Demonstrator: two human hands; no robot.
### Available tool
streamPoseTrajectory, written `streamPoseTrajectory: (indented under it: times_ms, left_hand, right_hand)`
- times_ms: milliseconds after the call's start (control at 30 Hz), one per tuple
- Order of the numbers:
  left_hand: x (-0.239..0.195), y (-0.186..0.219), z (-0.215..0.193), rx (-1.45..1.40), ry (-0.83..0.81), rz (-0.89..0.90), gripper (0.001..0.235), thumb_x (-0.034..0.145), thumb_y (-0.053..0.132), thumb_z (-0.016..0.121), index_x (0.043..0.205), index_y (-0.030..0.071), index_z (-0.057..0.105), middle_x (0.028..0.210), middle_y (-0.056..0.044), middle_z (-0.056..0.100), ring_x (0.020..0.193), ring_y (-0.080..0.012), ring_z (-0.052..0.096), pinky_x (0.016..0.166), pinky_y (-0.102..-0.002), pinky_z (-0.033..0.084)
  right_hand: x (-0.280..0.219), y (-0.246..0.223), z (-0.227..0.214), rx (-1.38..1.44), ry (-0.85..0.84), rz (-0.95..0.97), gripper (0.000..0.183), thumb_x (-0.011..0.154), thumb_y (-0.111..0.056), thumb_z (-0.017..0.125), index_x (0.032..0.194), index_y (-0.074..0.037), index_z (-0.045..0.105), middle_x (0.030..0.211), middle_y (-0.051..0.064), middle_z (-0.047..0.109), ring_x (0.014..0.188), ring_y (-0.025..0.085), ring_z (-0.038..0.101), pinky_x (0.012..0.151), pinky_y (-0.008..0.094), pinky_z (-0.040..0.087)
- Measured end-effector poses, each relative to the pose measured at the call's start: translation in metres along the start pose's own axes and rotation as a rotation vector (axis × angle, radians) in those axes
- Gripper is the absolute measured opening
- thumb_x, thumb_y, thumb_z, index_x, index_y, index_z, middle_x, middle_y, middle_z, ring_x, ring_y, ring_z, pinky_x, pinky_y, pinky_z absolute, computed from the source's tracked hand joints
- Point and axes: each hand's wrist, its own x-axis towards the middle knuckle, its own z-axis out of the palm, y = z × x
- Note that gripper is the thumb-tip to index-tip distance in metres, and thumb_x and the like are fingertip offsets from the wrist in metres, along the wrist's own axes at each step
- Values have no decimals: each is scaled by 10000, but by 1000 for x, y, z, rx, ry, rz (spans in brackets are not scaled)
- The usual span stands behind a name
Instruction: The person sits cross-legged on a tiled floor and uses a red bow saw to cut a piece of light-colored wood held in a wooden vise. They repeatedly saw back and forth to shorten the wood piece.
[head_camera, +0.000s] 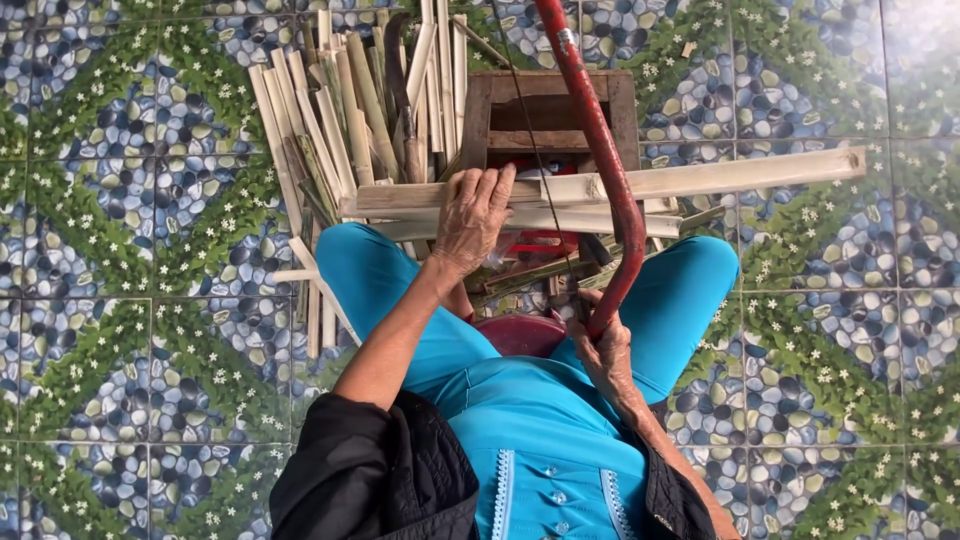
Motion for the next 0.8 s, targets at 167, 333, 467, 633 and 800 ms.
streamPoseTrajectory:
  times_ms: [167, 333, 467, 633, 800]
  left_hand:
    - [8, 2, -12, -22, -21, -4, 691, 804, 266, 785, 1391, 25, 510, 1074, -128, 547, 1045, -293, 501, 953, -449, 387]
    - [13, 2, -5, -25, 24, -14, 679, 777, 254, 804, 1347, 16, 522, 1059, -146, 544, 1034, -306, 496, 958, -477, 368]
    - [26, 7, 5, -21, 100, -14, 650, 749, 171, 820, 1312, 21, 530, 1061, -164, 550, 1076, -332, 510, 988, -549, 333]
    - [67, 15, 36, 49, 122, 5, 470, 858, 74, 708, 1271, 33, 487, 1015, -95, 482, 1059, -283, 491, 984, -523, 325]
    - [109, 36, 65, -26, 156, -81, 409, 807, 57, 672, 1174, 68, 490, 952, -52, 463, 1031, -261, 475, 941, -554, 317]
  right_hand:
    - [1, -17, -1, 135, -21, 46, 411, 896, -104, 705, 1289, -58, 593, 613, 69, 617, 414, 147, 599, 375, 238, 497]
    - [10, -36, -16, 317, -27, 58, 450, 903, 3, 639, 1333, 27, 509, 520, 74, 561, 346, 127, 548, 313, 200, 431]
    - [20, -35, -47, 299, 56, -49, 487, 918, 0, 634, 1379, -5, 477, 628, 30, 509, 376, 110, 554, 338, 210, 447]
    - [22, -52, -69, 247, 104, -137, 488, 964, -15, 602, 1417, 2, 422, 679, 32, 522, 407, 97, 563, 366, 185, 441]
    - [17, -65, -79, 174, 120, -111, 482, 978, -75, 609, 1429, -21, 447, 632, 31, 527, 412, 95, 550, 398, 194, 436]
